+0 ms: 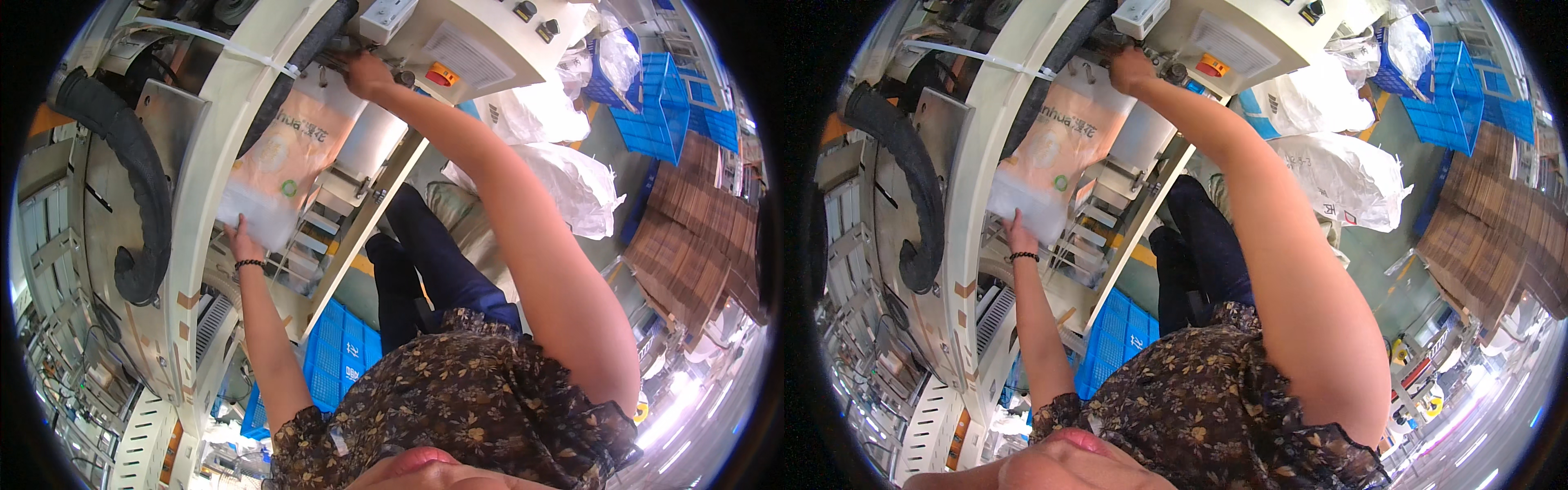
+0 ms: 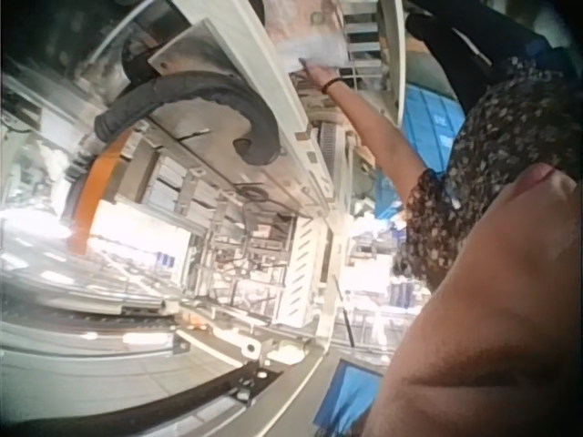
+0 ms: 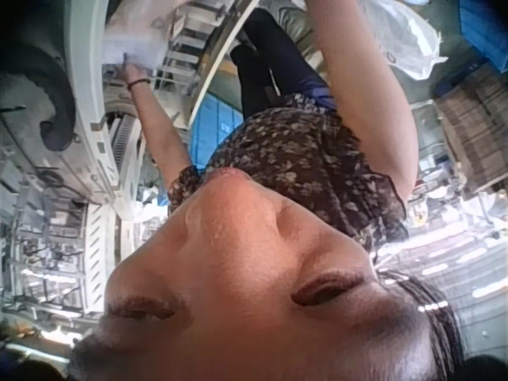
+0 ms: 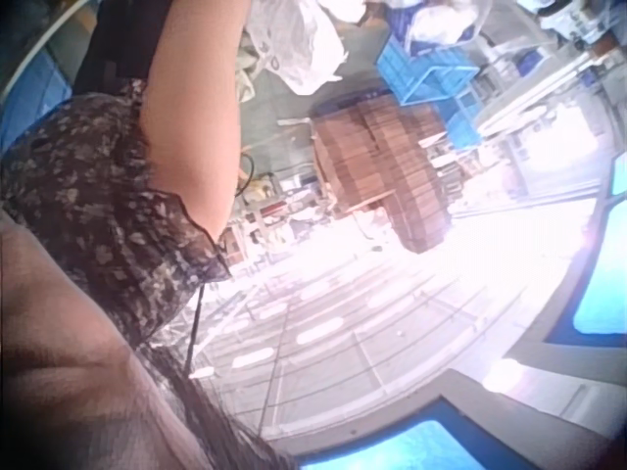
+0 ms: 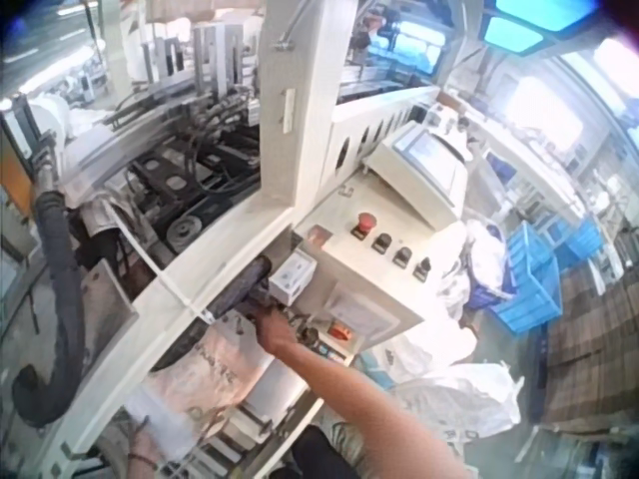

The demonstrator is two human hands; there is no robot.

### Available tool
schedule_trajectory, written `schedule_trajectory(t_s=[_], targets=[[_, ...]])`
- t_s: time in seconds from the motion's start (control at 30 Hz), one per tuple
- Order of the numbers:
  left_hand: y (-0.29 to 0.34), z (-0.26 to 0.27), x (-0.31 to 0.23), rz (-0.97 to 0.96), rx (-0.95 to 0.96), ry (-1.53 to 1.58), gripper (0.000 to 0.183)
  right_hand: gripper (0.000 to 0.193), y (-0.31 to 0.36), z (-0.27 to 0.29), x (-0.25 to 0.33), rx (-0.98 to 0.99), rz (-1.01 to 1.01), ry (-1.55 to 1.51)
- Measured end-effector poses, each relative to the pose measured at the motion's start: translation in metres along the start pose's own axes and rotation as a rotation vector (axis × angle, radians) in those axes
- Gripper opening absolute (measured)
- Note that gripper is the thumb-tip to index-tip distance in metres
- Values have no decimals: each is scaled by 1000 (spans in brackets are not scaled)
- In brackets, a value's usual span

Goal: The person sorts through plastic packaging bags by hand, picks up a stack of bags from a blue crate, and places them onto a machine feeder.

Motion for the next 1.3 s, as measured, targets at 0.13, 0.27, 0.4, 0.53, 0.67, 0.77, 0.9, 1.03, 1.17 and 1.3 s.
schedule_trajectory(t_s=[0.13, 0.27, 0.4, 0.53, 0.67, 0.77, 0.9, 1.03, 1.17, 1.3], targets=[[-6, 13, 72, 545, 167, 192, 48, 39, 98, 8, 27, -29, 296, -68], [-9, 21, 87, 337, 78, -113, 47, 41, 201, -22, -16, 482, 256, 96], [-27, 50, 56, 105, -92, -397, 56, 46, 284, -39, -100, 469, -26, 97], [-15, 71, 91, 415, 200, 163, 60, 34, 368, -98, -165, 1012, -21, 654], [-12, 32, 105, 319, 231, -179, 41, 38, 451, -76, -171, 924, -449, 147], [-34, 30, 122, 377, 152, -211, 56, 37, 481, -81, -157, 782, -440, 14], [-73, 45, 124, 578, 198, -255, 47, 29, 470, -62, -128, 362, -501, -234], [-67, 51, 114, 483, 172, -528, 42, 26, 544, -79, -105, -41, -667, -384], [-30, 53, 60, 59, -6, -1111, 38, 26, 673, -173, -70, 114, -908, -385], [43, 44, 40, -491, -174, -1580, 33, 35, 784, -276, 6, 832, -647, -400]])
Point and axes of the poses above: each hand's wrist, its own y-axis away from the middle knuckle, its own z-axis out of the back of the hand, x = y × z, the point moved 8 cm from there along -y, towards the middle knuckle, and after that the axes turned 8 degrees about x, right-handed, at the moved point
